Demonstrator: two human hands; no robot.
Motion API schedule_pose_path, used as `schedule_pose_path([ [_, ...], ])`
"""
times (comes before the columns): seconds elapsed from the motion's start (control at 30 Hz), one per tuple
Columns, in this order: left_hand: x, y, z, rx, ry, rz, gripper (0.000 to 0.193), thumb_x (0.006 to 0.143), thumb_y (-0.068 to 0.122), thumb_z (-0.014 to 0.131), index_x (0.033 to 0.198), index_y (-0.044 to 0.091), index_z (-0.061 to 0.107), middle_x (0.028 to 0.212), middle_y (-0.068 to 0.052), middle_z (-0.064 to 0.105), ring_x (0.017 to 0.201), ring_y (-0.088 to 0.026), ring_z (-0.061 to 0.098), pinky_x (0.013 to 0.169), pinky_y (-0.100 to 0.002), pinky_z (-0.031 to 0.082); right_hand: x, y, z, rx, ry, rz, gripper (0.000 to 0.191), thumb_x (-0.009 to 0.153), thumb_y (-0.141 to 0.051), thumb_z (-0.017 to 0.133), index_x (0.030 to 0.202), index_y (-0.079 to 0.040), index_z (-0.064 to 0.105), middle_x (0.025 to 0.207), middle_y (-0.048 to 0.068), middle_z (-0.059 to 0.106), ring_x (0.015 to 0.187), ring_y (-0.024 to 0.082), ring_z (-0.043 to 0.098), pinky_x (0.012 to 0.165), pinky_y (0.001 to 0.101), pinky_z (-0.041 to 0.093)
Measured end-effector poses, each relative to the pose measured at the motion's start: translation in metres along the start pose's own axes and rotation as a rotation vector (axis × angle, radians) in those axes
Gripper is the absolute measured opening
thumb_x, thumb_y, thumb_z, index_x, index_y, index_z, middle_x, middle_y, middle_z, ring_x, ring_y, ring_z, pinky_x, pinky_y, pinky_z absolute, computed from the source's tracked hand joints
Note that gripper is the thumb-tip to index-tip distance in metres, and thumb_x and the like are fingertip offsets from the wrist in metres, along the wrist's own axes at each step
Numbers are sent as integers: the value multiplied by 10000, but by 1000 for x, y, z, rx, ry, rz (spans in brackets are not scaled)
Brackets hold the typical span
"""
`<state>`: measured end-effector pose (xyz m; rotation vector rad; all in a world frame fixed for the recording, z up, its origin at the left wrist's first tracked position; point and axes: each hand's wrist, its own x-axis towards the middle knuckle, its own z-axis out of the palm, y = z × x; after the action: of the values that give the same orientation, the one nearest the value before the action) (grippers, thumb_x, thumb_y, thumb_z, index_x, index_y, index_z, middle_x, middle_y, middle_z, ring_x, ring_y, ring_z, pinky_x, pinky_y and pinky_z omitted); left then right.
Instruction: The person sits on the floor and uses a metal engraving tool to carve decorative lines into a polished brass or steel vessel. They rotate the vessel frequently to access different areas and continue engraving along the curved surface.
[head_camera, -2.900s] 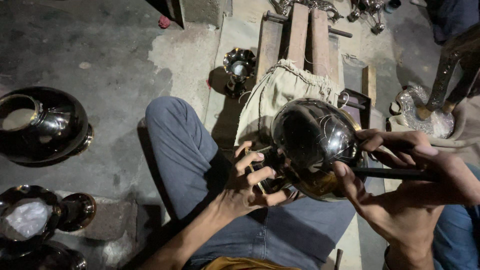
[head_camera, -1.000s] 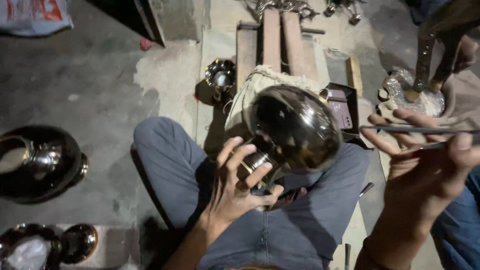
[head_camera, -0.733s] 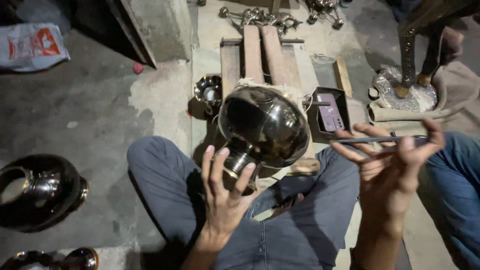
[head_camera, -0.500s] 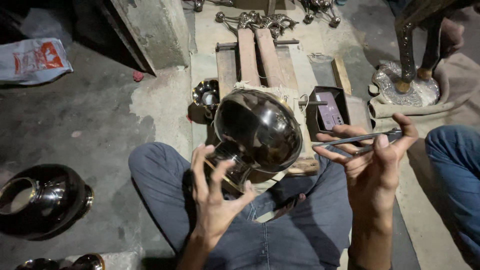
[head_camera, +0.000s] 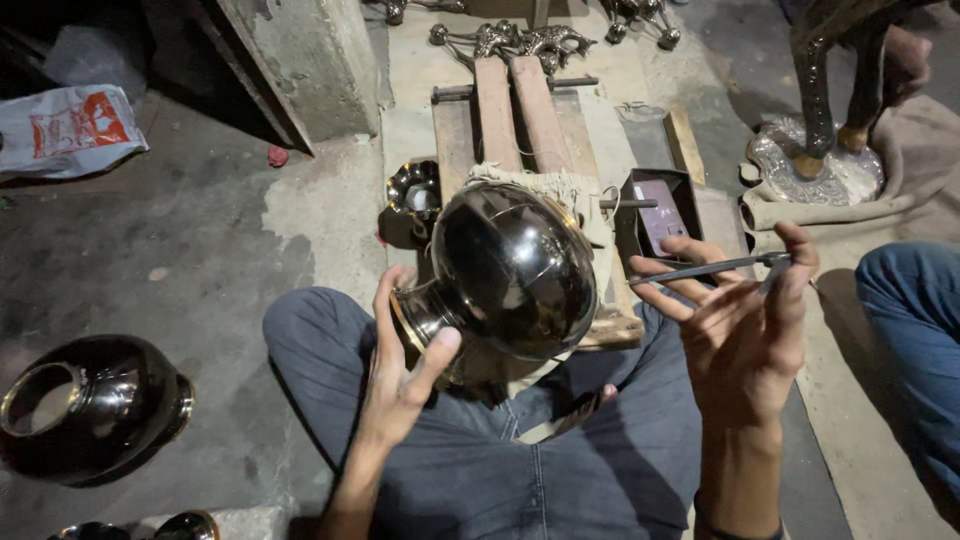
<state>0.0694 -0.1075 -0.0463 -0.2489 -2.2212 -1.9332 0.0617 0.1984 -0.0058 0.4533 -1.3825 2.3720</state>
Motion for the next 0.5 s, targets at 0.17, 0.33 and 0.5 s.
schedule_pose_path([
  [0.17, -8, 7, 1, 45, -106, 12, 1403, 690, 337, 904, 1598, 144, -148, 1514, -260, 439, 1404, -364, 478, 1155, -504, 370, 0, 0, 1, 52, -67, 28, 628, 1058, -498, 627, 1548, -301, 288, 1423, 328, 546, 1226, 516, 623, 1068, 592, 557],
  [0.33, -4, 1, -5, 296, -46, 80, 1337, 644, 267, 932, 1604, 132, 11, 1520, -273, 432, 1386, -388, 503, 1133, -470, 423, 5, 8, 1, 57, -50, 110, 669, 1020, -511, 666, 1547, -275, 328, 1295, 359, 584, 1243, 511, 624, 1119, 599, 516],
  [0.5, 5, -11, -19, 363, -33, 44, 1278, 578, 265, 911, 1573, 124, 121, 1401, -207, 551, 1270, -346, 606, 1065, -430, 486, 4, 17, 2, 155, -57, 211, 637, 989, -546, 642, 1478, -225, 390, 1307, 310, 585, 1228, 514, 629, 1074, 598, 545],
])
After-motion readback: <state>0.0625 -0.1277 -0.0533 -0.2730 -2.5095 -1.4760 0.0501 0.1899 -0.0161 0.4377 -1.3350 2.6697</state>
